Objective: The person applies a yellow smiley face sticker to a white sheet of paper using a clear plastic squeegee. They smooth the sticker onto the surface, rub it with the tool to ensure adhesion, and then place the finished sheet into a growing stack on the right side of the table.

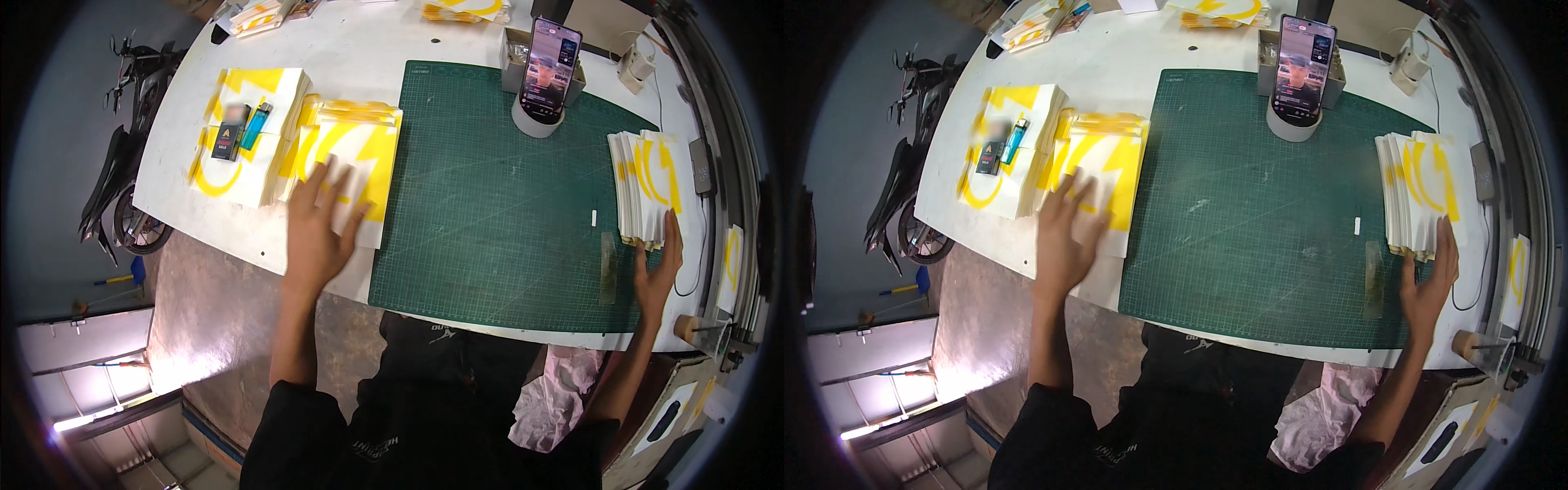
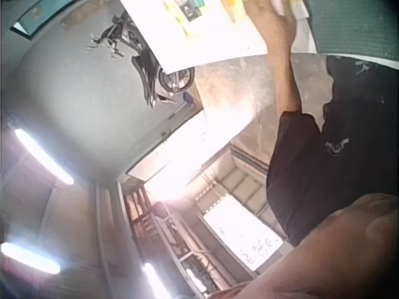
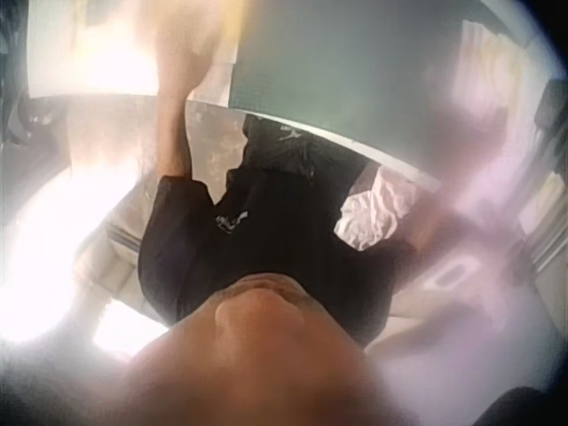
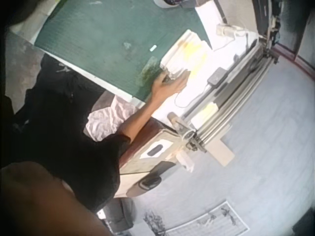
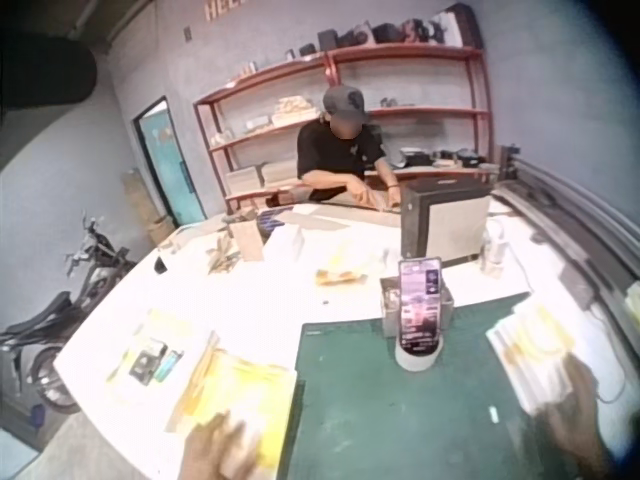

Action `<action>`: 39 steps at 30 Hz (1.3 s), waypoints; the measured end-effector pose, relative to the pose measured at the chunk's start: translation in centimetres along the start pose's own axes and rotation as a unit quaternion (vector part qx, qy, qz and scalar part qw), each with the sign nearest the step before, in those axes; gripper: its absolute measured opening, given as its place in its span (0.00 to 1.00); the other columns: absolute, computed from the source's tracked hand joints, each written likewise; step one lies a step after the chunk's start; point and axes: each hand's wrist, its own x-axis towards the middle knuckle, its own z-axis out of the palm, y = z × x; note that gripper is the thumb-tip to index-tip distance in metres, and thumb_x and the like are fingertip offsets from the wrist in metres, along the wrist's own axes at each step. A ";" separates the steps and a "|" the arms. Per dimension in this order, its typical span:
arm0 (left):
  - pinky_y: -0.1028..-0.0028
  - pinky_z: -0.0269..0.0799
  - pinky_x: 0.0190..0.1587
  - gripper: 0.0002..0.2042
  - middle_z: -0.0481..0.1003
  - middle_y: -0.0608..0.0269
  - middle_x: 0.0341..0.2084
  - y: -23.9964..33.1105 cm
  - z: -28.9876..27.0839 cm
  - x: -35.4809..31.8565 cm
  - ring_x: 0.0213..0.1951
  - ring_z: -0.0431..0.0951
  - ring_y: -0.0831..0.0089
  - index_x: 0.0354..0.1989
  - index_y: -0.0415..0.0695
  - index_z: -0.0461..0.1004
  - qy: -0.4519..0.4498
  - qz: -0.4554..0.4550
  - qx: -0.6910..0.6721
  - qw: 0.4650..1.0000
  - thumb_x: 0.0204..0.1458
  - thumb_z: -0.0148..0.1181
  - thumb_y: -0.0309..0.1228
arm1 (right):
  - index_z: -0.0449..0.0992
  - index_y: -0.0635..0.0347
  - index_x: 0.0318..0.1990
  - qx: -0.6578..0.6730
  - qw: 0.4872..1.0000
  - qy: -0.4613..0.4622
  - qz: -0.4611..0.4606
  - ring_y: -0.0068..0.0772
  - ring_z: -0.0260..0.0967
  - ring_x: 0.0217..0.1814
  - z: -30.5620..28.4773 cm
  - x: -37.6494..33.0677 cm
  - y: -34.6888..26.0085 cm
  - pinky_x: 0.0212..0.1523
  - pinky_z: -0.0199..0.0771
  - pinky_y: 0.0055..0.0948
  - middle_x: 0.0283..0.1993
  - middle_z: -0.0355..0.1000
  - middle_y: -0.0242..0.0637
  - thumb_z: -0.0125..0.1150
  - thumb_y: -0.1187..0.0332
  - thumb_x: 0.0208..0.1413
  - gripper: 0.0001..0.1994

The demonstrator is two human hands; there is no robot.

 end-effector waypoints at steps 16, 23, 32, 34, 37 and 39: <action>0.40 0.49 0.75 0.31 0.63 0.37 0.71 2.6 0.7 -1.9 0.73 0.61 0.40 0.69 0.42 0.69 0.020 -0.017 0.014 1.000 0.58 0.71 0.36 | 0.80 0.62 0.45 -0.025 0.991 0.117 -0.052 0.47 0.77 0.46 -1.3 -0.7 4.2 0.49 0.74 0.42 0.45 0.80 0.43 0.63 0.82 0.61 0.08; 0.56 0.71 0.64 0.33 0.67 0.42 0.67 8.7 6.2 -1.9 0.65 0.72 0.57 0.72 0.34 0.63 -0.185 -0.183 -0.739 0.621 0.69 0.57 0.48 | 0.84 0.64 0.42 0.087 0.946 -0.003 -0.313 0.31 0.67 0.27 -0.5 -6.8 -10.7 0.27 0.64 0.33 0.48 0.82 0.43 0.73 0.75 0.49 0.12; 0.77 0.77 0.43 0.19 0.84 0.60 0.40 10.7 7.6 -1.1 0.40 0.83 0.78 0.58 0.33 0.75 -0.290 -0.252 -0.583 0.716 0.73 0.53 0.38 | 0.82 0.60 0.50 0.171 0.939 -0.141 -0.264 0.40 0.77 0.46 -1.3 -12.3 -12.8 0.48 0.76 0.41 0.61 0.77 0.46 0.70 0.76 0.52 0.16; 0.76 0.77 0.46 0.18 0.84 0.60 0.41 10.3 7.7 -2.0 0.41 0.83 0.78 0.55 0.32 0.77 -0.269 -0.249 -0.615 0.699 0.74 0.52 0.37 | 0.78 0.64 0.57 0.247 0.960 -0.095 -0.095 0.43 0.78 0.52 -1.2 -12.4 -13.1 0.52 0.77 0.41 0.62 0.76 0.50 0.68 0.78 0.56 0.20; 0.76 0.76 0.49 0.18 0.83 0.60 0.44 11.0 6.9 -2.7 0.44 0.82 0.78 0.53 0.32 0.78 -0.233 -0.241 -0.701 0.629 0.74 0.51 0.37 | 0.71 0.70 0.65 0.420 0.888 -0.064 0.175 0.42 0.77 0.57 -0.2 -12.3 -13.6 0.56 0.78 0.37 0.63 0.75 0.55 0.65 0.79 0.62 0.24; 0.75 0.75 0.51 0.18 0.83 0.59 0.46 11.5 6.0 -2.8 0.45 0.81 0.78 0.53 0.32 0.79 -0.215 -0.243 -0.742 0.587 0.75 0.50 0.37 | 0.64 0.72 0.71 0.541 0.788 -0.057 0.288 0.29 0.76 0.56 1.1 -11.3 -14.2 0.55 0.77 0.27 0.62 0.76 0.53 0.61 0.78 0.67 0.26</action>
